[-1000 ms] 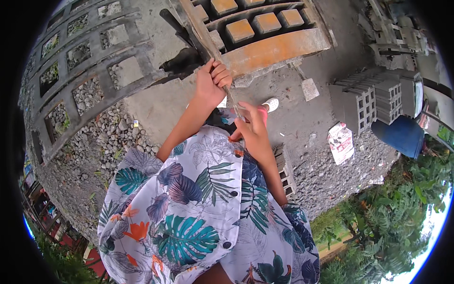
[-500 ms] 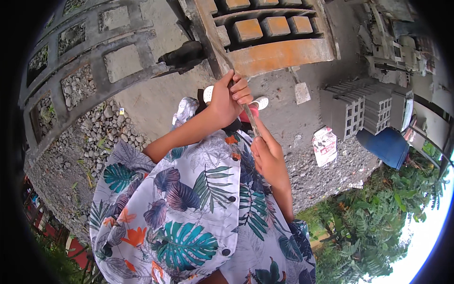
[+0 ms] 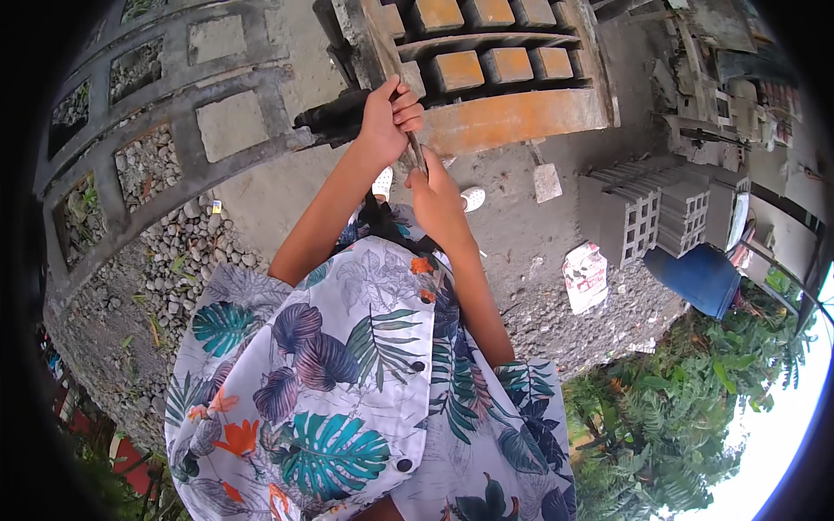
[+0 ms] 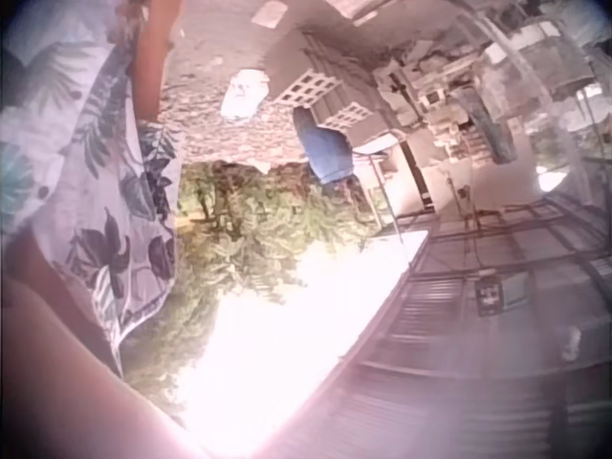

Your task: The person cleans the edges of a concrete block mold using a small stick.

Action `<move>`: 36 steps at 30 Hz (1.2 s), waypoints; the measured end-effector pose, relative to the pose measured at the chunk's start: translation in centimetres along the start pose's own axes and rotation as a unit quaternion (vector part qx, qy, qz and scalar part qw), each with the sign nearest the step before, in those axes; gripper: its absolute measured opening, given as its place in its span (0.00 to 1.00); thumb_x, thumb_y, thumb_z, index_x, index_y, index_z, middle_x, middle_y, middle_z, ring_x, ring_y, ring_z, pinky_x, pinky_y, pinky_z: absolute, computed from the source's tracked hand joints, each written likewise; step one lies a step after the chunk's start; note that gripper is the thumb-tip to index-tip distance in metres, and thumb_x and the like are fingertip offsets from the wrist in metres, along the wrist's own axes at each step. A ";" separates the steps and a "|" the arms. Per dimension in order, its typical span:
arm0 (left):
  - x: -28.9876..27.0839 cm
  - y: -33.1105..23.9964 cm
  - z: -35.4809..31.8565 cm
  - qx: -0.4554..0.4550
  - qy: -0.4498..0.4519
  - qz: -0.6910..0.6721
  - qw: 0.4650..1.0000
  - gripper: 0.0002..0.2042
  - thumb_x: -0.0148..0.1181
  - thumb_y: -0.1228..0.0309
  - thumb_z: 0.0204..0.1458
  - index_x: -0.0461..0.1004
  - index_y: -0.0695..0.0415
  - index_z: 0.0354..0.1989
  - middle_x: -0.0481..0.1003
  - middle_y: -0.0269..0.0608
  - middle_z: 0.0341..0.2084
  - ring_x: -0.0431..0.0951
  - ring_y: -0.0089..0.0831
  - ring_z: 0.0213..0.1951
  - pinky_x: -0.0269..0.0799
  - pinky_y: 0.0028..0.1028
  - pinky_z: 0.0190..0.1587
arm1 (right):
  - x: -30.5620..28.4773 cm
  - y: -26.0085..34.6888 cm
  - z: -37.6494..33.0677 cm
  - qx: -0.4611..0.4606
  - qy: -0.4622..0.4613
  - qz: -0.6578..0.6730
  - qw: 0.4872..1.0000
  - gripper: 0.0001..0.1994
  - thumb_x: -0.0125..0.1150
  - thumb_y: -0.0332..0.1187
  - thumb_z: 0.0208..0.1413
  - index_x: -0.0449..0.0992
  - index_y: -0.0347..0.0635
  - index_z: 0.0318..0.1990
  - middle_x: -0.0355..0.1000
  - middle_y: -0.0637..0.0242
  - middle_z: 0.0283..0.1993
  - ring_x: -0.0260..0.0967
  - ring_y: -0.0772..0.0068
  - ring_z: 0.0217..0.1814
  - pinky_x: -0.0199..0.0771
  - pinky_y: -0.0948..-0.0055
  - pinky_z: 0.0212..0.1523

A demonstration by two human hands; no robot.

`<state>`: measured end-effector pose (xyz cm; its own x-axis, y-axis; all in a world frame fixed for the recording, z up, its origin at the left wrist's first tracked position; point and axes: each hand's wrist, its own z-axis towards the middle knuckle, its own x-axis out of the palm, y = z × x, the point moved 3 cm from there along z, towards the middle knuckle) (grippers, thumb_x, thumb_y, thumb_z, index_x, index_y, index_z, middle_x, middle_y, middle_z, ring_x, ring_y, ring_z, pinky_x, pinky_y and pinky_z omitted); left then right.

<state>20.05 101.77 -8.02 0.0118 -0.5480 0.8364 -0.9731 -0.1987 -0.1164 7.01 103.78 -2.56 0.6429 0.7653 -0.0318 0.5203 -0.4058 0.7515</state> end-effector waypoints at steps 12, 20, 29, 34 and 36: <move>-2.2 6.8 0.9 -0.092 0.009 -0.023 0.995 0.13 0.46 0.58 0.53 0.58 0.49 0.20 0.49 0.21 0.08 0.48 0.15 0.10 0.42 0.19 0.12 | -3.2 -4.8 -1.6 -0.070 -0.082 0.050 0.993 0.20 0.36 0.33 0.60 0.58 0.43 0.59 0.56 0.74 0.18 0.50 0.85 0.19 0.59 0.82 0.24; 5.1 0.1 -8.0 0.112 0.043 0.067 0.991 0.16 0.42 0.54 0.56 0.57 0.51 0.22 0.50 0.25 0.11 0.52 0.18 0.15 0.52 0.20 0.21 | -0.3 0.7 -3.3 -0.168 -0.001 -0.034 0.985 0.19 0.36 0.32 0.60 0.58 0.38 0.58 0.56 0.73 0.18 0.50 0.85 0.19 0.53 0.80 0.21; 3.0 -11.8 -26.1 0.518 -0.149 0.159 0.827 0.18 0.32 0.56 0.59 0.61 0.60 0.37 0.58 0.34 0.19 0.62 0.24 0.23 0.65 0.28 0.31 | 18.8 9.0 -5.0 -0.433 0.279 -0.004 0.857 0.18 0.47 0.23 0.50 0.68 0.40 0.50 0.68 0.48 0.33 0.67 0.48 0.31 0.67 0.70 0.31; -6.3 -14.3 -27.3 0.494 -0.294 0.213 0.790 0.15 0.38 0.59 0.58 0.63 0.61 0.34 0.59 0.30 0.16 0.61 0.20 0.19 0.65 0.24 0.25 | 24.1 3.8 -3.7 -0.342 0.338 0.007 0.877 0.16 0.47 0.26 0.53 0.68 0.39 0.50 0.69 0.49 0.29 0.70 0.59 0.28 0.67 0.71 0.30; -7.3 -11.7 -25.6 0.467 -0.341 0.218 0.786 0.14 0.41 0.59 0.57 0.63 0.58 0.31 0.59 0.28 0.15 0.60 0.19 0.17 0.63 0.20 0.23 | 22.6 0.7 -3.1 -0.268 0.339 0.014 0.902 0.15 0.46 0.26 0.55 0.67 0.38 0.51 0.71 0.55 0.31 0.68 0.74 0.31 0.67 0.75 0.34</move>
<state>25.45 128.85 0.98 0.1532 -0.9746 0.1631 -0.3299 -0.2060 -0.9213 20.12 122.34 -0.73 0.0650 0.9618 0.2661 0.0458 -0.2692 0.9620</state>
